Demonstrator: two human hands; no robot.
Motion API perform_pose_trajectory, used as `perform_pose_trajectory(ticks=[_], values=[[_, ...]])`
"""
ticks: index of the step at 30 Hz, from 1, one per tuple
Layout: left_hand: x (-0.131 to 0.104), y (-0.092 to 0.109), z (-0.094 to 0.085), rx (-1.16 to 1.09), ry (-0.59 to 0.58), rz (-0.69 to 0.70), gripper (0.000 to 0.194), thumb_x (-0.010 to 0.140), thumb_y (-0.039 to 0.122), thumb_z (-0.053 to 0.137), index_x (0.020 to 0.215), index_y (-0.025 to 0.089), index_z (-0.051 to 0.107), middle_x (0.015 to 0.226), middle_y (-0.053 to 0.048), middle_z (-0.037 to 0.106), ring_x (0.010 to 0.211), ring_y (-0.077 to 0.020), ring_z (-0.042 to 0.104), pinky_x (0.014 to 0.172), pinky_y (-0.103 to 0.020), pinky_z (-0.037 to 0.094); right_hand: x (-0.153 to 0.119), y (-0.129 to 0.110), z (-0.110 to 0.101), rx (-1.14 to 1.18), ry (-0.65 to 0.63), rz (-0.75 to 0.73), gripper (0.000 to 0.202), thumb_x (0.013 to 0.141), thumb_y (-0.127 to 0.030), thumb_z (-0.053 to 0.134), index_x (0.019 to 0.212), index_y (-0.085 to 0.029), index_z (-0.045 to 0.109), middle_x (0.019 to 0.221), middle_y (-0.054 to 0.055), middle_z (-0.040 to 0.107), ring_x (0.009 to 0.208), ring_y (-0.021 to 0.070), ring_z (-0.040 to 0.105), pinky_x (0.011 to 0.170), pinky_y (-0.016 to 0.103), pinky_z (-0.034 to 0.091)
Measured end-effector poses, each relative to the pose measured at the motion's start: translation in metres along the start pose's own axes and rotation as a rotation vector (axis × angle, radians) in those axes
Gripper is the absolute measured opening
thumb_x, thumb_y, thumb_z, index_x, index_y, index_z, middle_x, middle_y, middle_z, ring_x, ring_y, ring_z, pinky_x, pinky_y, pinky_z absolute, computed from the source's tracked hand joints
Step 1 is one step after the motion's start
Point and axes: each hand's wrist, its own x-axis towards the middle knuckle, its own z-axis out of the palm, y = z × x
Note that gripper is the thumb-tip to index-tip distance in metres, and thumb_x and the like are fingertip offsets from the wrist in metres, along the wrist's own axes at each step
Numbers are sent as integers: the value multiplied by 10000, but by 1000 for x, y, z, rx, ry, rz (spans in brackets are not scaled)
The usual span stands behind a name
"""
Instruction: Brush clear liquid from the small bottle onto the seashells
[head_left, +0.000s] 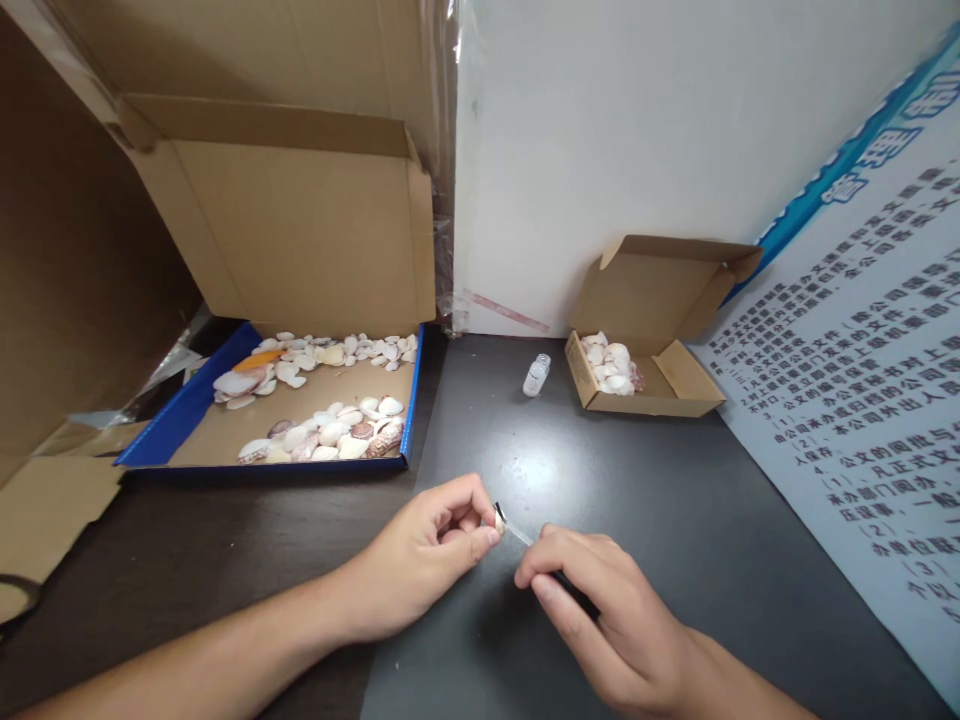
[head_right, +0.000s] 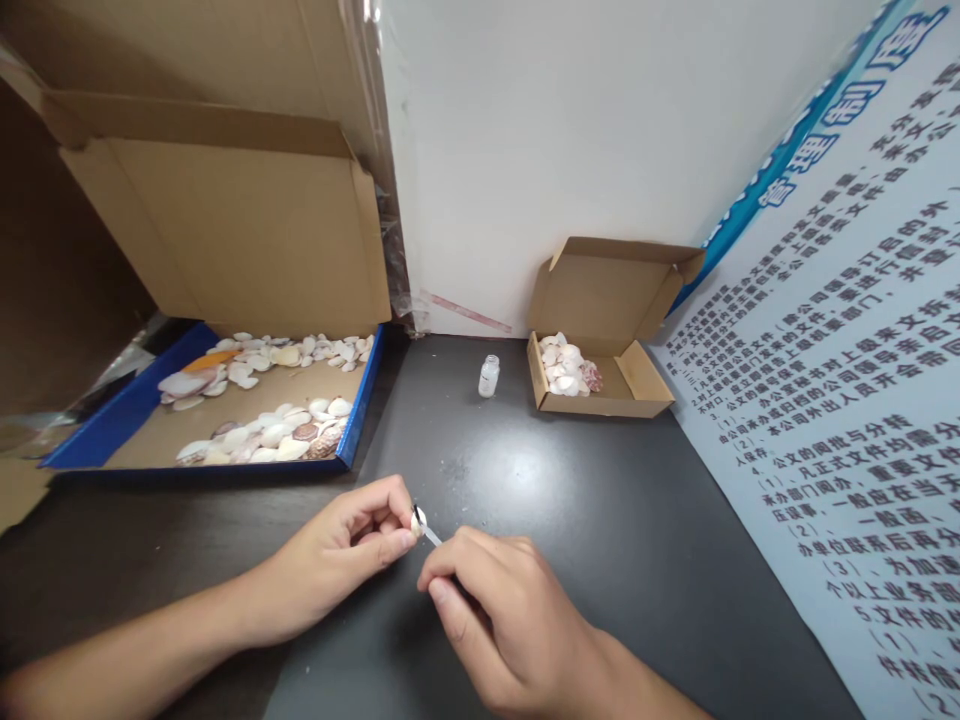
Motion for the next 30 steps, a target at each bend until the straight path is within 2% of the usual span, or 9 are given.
perform_pose_trajectory(ticks=[10,14,17,20,25,30], values=[[0,2,-1,-81,68,67,222,886,379,596,807,193,505,649,70,399,590,-100,309,571,-242,263,1,-2,0,-3,-4,32,181,945,-130,393,916,-193,560,727,12,648,616,144,604,592,250,433],[2,1,-2,-84,72,62,237,888,398,603,814,191,514,646,69,396,590,-98,311,565,-241,258,0,-1,-1,-2,44,40,165,948,-136,398,909,-195,547,729,12,638,617,143,602,578,252,414],[1,-1,-3,-100,64,51,252,886,412,612,824,187,520,647,69,402,579,-90,313,545,-236,250,-1,0,-2,26,102,17,153,940,-120,403,907,-207,524,696,-16,577,586,125,557,581,239,409],[1,-3,-3,-189,22,7,273,876,426,634,832,186,511,647,71,406,545,-75,314,517,-229,248,-2,0,-2,41,128,-21,148,927,-111,409,916,-211,517,683,-25,534,567,119,517,568,235,400],[2,-5,-3,-455,-91,-46,255,848,375,683,841,193,504,658,78,408,485,-45,281,489,-217,268,-1,0,0,19,96,-37,153,930,-112,413,936,-203,535,698,-7,565,576,130,539,563,243,408],[1,-4,-2,-394,-95,-39,282,840,414,690,832,187,522,639,73,426,498,-52,309,493,-223,262,-1,0,0,3,88,-25,144,941,-125,427,928,-204,547,693,-9,582,575,131,553,562,241,412]])
